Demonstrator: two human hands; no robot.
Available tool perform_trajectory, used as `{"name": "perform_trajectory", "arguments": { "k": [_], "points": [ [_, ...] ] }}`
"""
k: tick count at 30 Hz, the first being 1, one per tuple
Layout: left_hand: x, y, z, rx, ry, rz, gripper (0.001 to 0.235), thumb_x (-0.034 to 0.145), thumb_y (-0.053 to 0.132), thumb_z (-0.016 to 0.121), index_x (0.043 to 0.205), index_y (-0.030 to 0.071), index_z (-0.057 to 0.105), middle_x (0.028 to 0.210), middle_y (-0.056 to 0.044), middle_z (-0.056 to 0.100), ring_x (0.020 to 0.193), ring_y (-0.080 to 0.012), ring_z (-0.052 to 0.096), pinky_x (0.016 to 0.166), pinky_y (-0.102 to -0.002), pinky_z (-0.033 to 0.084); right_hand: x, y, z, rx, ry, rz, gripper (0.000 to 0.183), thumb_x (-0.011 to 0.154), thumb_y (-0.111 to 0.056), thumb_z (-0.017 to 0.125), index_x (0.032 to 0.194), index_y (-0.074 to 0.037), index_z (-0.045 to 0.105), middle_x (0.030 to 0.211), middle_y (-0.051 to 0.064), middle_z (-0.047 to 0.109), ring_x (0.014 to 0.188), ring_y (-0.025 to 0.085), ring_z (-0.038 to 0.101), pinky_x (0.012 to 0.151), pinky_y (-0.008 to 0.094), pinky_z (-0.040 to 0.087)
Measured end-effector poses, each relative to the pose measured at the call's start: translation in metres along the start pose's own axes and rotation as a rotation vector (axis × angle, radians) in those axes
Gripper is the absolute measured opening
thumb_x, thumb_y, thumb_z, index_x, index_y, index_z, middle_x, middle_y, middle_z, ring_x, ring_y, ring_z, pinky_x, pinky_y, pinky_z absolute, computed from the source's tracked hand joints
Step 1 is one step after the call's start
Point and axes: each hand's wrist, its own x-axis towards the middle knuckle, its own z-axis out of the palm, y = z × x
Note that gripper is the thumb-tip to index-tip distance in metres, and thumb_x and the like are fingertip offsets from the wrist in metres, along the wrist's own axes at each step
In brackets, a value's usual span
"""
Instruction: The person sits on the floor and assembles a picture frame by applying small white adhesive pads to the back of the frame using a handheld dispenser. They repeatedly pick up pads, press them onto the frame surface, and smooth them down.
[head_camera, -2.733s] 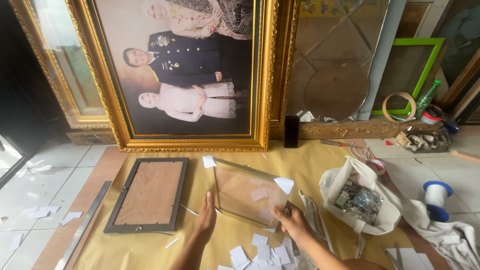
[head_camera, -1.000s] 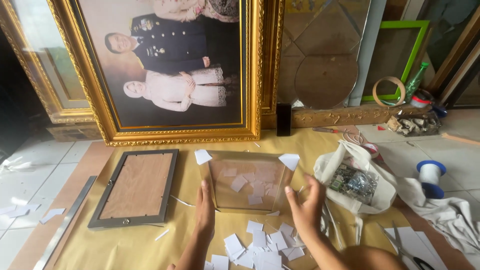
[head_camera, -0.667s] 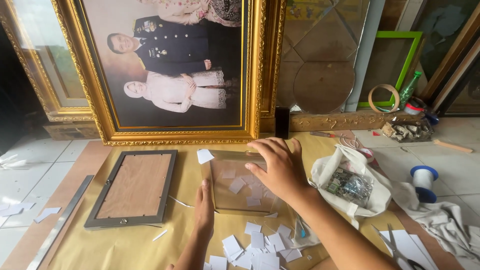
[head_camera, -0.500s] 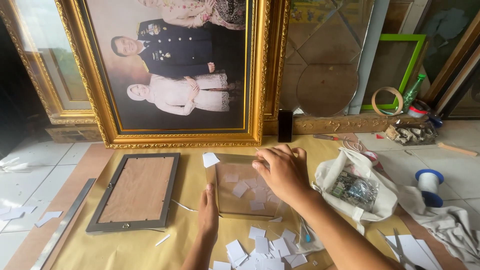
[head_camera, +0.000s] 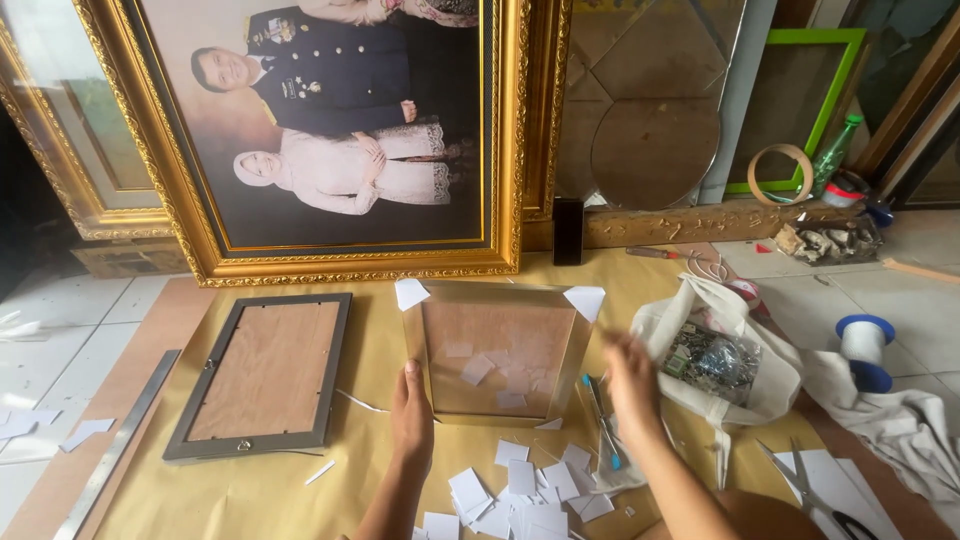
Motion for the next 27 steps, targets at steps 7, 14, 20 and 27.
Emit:
{"name": "perform_trajectory", "arguments": {
  "k": [7, 14, 20, 27],
  "points": [
    [0.017, -0.024, 0.003, 0.006, 0.022, 0.043, 0.08, 0.11, 0.06, 0.027, 0.171, 0.012, 0.046, 0.181, -0.008, 0.043, 0.171, -0.025, 0.036, 0.14, -0.043, 0.026, -0.008, 0.075, 0.03, 0.219, -0.369, 0.268, 0.031, 0.12, -0.038, 0.054, 0.12, -0.012, 0.07, 0.081, 0.007, 0.076, 0.058, 0.013, 0.056, 0.049, 0.026, 0.04],
    [0.042, -0.038, 0.0, 0.135, 0.059, 0.035, 0.079, 0.111, 0.069, 0.015, 0.109, 0.011, 0.069, 0.131, -0.012, 0.052, 0.132, -0.0279, 0.041, 0.122, -0.046, 0.033, -0.025, 0.03, 0.038, 0.406, -0.38, 0.537, 0.073, 0.113, -0.062, 0.032, 0.173, -0.02, 0.031, 0.129, 0.023, 0.086, 0.106, 0.028, 0.073, 0.079, 0.042, 0.05],
    [0.013, 0.02, -0.012, -0.218, 0.051, -0.065, 0.07, 0.105, 0.074, 0.009, 0.137, 0.022, 0.042, 0.121, -0.006, 0.058, 0.116, -0.0253, 0.05, 0.101, -0.047, 0.038, -0.046, -0.008, 0.035, 0.468, -0.479, 0.535, 0.073, 0.112, -0.07, 0.018, 0.161, -0.028, 0.052, 0.137, 0.021, 0.084, 0.118, 0.027, 0.07, 0.086, 0.043, 0.043],
    [-0.028, 0.108, -0.105, -0.901, -0.129, -0.155, 0.11, 0.097, 0.088, 0.022, 0.179, 0.016, 0.033, 0.187, -0.011, 0.036, 0.169, -0.0369, 0.041, 0.138, -0.053, 0.027, -0.072, -0.055, 0.093, 0.854, -0.786, 0.592, 0.028, 0.113, -0.053, 0.061, 0.115, -0.027, 0.074, 0.105, 0.008, 0.075, 0.098, 0.034, 0.073, 0.09, 0.058, 0.059]
  ]
}}
